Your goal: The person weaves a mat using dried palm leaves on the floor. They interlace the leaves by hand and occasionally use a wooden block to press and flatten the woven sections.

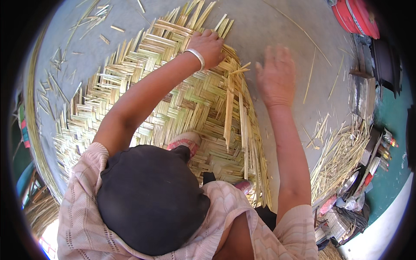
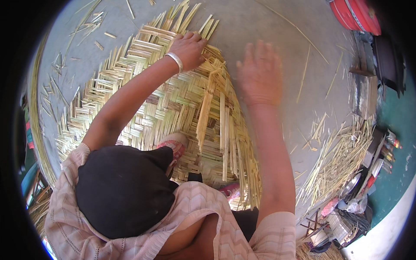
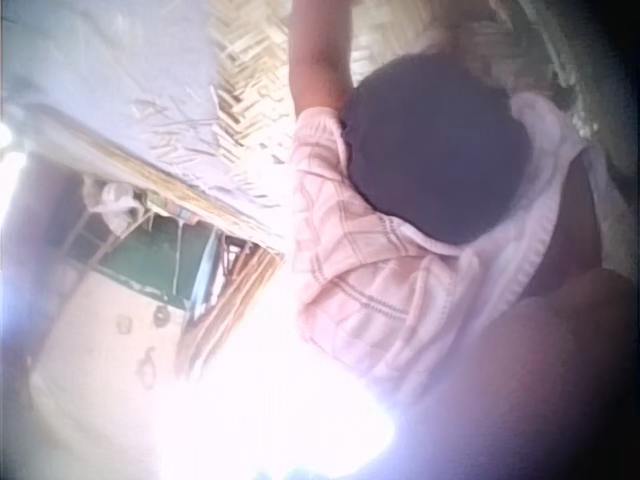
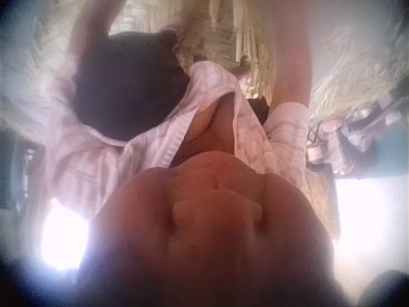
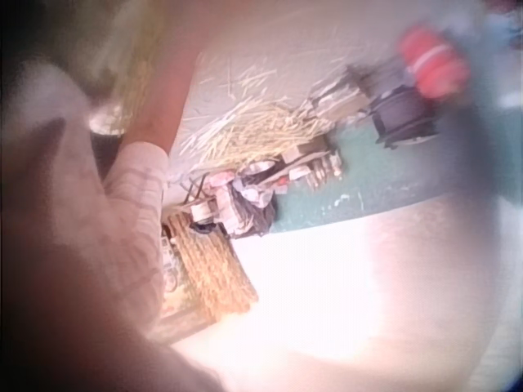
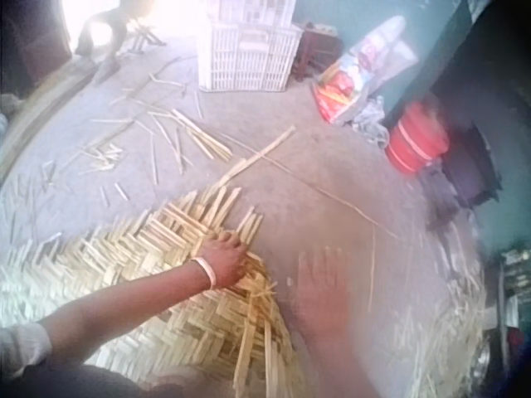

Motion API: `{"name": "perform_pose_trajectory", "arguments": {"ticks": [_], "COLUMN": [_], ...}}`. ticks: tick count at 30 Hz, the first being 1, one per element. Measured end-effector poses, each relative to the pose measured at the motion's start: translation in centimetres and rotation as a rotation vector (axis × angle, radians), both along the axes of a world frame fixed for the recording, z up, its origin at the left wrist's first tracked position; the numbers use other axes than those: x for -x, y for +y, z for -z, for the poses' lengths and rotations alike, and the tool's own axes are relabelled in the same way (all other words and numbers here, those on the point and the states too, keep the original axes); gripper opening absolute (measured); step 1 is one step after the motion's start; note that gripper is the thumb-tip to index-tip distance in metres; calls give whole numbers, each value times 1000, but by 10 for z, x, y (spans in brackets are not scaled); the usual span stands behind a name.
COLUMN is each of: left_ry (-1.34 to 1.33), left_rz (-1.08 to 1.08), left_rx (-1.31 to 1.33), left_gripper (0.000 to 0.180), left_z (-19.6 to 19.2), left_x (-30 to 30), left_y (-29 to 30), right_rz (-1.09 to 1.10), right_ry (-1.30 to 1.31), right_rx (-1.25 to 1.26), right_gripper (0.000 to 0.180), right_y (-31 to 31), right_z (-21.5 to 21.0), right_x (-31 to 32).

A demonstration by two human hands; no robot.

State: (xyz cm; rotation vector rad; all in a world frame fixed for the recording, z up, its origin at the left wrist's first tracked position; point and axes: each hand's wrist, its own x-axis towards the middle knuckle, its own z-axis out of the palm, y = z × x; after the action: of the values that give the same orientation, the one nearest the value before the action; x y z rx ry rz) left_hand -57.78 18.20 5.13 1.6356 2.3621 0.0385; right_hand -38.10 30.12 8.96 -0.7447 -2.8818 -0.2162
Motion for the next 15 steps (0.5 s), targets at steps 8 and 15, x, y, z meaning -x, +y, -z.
{"name": "perform_pose_trajectory", "arguments": {"ticks": [8, 15], "left_ry": [-4, -88], "left_rz": [18, -14], "left_rx": [28, -65], "left_gripper": [32, 40], "left_z": [-5, -4], "left_x": [8, -9], "left_y": [11, -11], "right_rz": [199, -59], "right_ry": [218, 168], "right_rx": [942, 692], "right_gripper": [51, 52], "right_y": [-22, -35], "right_z": [53, 72], "right_x": [59, 61]}}
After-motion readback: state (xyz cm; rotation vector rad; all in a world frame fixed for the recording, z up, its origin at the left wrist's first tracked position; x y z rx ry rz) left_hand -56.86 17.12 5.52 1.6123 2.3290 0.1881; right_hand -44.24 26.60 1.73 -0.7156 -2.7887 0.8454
